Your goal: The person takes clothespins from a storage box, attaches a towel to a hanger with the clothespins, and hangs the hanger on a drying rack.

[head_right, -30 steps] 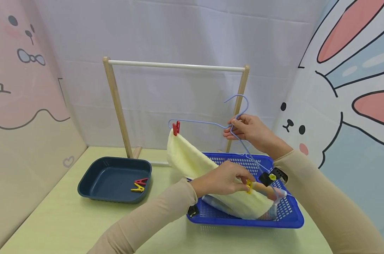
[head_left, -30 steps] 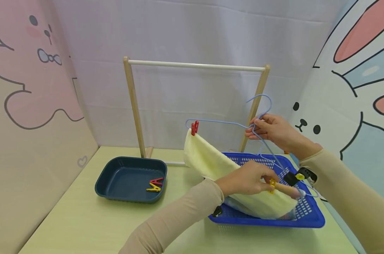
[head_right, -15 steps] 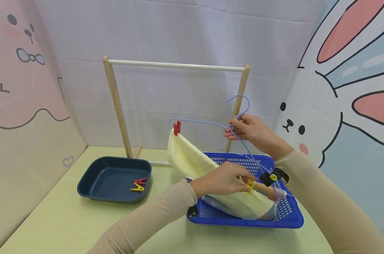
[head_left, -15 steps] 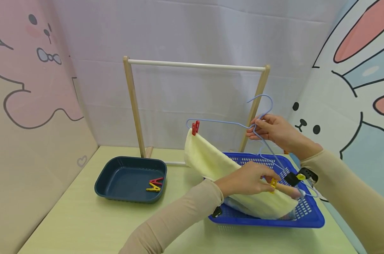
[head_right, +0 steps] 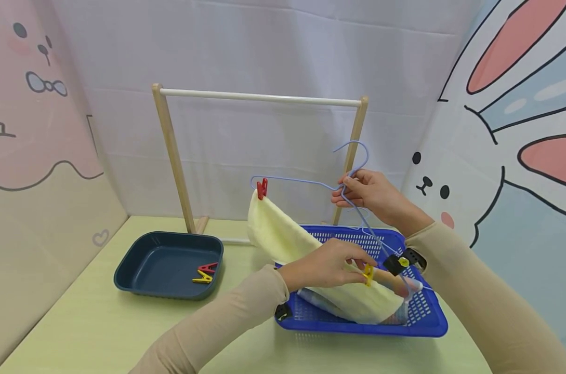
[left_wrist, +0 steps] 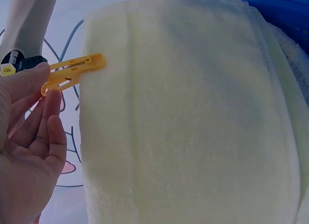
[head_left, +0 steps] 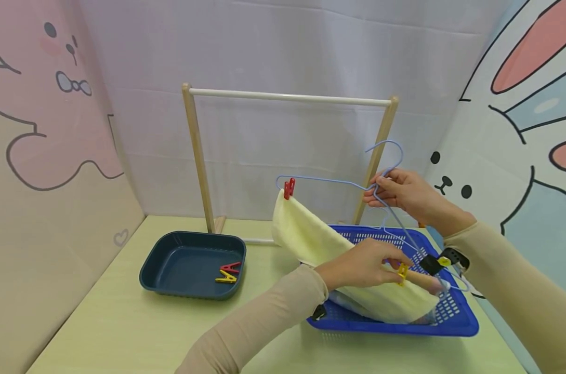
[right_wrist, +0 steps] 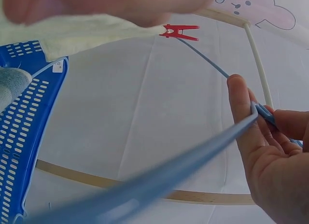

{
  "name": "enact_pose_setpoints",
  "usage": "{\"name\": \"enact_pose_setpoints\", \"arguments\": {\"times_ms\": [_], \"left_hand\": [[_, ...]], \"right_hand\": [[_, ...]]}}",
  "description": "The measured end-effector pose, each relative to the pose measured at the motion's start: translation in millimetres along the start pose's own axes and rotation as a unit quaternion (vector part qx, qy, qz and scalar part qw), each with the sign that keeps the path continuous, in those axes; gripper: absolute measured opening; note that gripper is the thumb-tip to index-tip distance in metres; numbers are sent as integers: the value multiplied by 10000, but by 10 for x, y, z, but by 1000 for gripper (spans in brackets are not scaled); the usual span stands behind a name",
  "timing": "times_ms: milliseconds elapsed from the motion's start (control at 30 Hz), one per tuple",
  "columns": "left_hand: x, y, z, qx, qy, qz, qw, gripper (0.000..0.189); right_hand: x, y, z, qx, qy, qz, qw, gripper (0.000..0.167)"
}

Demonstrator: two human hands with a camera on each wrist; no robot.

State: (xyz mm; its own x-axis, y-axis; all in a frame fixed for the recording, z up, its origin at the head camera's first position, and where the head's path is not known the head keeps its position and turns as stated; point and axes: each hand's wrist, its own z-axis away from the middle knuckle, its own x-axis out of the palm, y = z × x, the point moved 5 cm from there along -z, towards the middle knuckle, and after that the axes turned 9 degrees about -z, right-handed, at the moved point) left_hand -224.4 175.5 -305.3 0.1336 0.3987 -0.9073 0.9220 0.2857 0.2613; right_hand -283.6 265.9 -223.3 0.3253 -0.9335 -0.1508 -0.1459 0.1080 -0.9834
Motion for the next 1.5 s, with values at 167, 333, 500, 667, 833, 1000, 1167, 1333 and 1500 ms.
{"name": "enact_pose_setpoints", "arguments": {"times_ms": [167,333,500,667,833,1000,1167,1333,1500], "left_hand": [[-23,-19,24,-45,77,116,9999,28],[-75,-60,48,23,308,236,9992,22],[-145,-118,77,117,514,196,9984,21],[-223,-196,125,63,637,208,9977,19],[-317,-282,185,17,837,339,9959,18],[-425,-370,247,-57,1077,626,9922,14],[-533,-487,314,-374,1317,693,9882,11],[-668,-583,377,-627,1485,547,9854,11],[-801,-700,449,-932,1635,408,9813,13]], "right_hand": [[-13,13,-2,-30,-25,46,10000,41],[-28,19,-1,-30,-28,120,9999,41],[-28,22,0,-12,4,240,9997,40],[-29,25,3,-30,24,342,9994,41],[-33,36,7,-99,-6,247,9996,39],[-40,57,6,-144,-23,328,9994,39],[-52,79,-2,-120,7,605,9981,40],[-64,89,2,-83,51,774,9970,39],[-47,90,2,-106,34,907,9958,38]]}}
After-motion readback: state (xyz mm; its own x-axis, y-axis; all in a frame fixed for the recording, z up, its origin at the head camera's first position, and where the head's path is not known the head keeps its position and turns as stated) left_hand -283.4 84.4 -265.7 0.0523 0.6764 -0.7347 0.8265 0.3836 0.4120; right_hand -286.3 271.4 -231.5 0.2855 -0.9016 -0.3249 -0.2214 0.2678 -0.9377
